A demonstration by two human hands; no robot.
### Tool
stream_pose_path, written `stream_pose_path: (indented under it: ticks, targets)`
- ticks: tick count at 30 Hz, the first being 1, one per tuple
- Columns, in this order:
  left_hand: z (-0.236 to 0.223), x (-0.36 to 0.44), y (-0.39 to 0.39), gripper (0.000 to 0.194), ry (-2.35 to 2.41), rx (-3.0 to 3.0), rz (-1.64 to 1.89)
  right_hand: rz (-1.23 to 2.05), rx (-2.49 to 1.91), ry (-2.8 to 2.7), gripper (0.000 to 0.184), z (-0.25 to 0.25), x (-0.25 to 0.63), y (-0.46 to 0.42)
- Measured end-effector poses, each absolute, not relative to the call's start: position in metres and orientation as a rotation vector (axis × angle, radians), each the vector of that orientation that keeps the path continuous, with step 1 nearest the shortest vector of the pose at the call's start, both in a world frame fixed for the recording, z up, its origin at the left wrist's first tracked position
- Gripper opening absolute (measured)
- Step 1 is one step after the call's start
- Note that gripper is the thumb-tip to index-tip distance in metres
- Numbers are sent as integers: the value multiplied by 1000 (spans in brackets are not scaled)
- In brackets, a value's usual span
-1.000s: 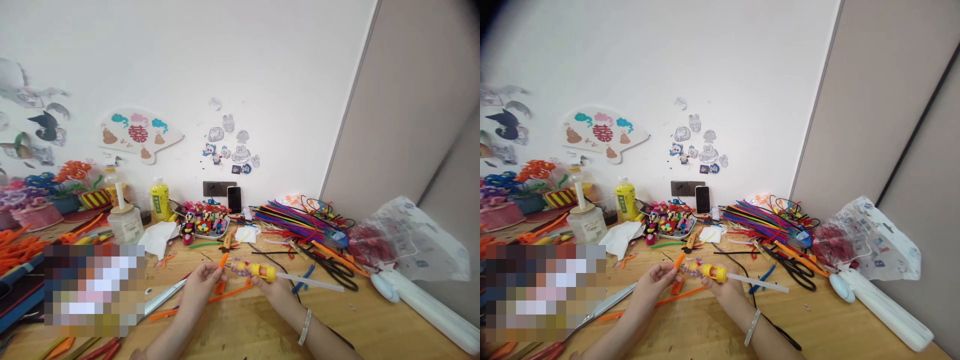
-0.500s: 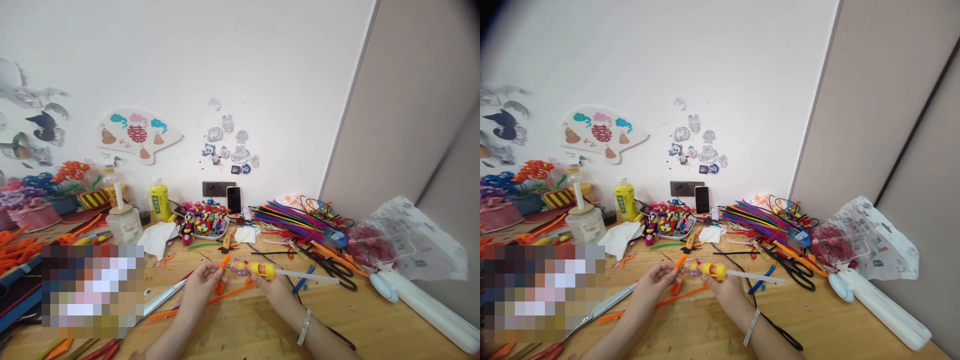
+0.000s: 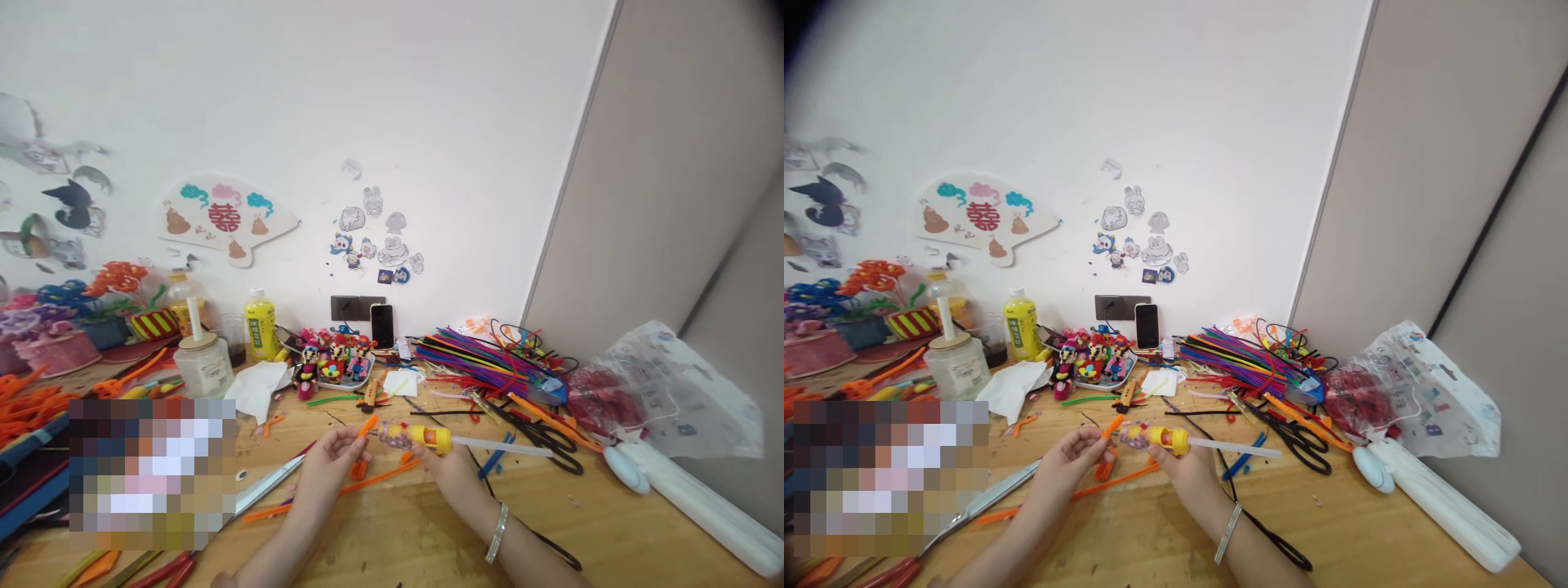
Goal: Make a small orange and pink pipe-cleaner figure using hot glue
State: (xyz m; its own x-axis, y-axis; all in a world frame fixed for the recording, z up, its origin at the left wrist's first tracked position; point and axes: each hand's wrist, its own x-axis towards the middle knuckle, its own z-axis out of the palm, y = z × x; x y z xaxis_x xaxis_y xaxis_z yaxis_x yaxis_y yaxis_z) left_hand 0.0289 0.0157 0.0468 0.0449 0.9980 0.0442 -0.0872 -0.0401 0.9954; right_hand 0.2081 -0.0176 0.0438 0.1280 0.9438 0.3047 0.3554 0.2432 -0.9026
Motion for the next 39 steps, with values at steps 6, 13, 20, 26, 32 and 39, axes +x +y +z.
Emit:
stream_pose_path:
  ticks: [6,13,20,26,32,39]
  targets:
    - [47,29,15,38,1100,1179,1251,704,-1319,-1421,38,44,209,-18]
    - [48,29,15,41,1092,1167,1235,672,-1322,-1413,37,35,211,-13]
    - [50,30,13,40,1117,1148,1242,648,-1331,-1431,37,30,214,-10]
    - [47,29,14,37,1116,1131,1248,669,-1320,-1393,39,28,214,-12]
    - [48,28,13,33,1116,1116,1259,626,-1252,-1436,32,20,214,-8]
    - [43,28,17,32,1099,1130,1253,619,-1261,-1415,33,28,215,-12]
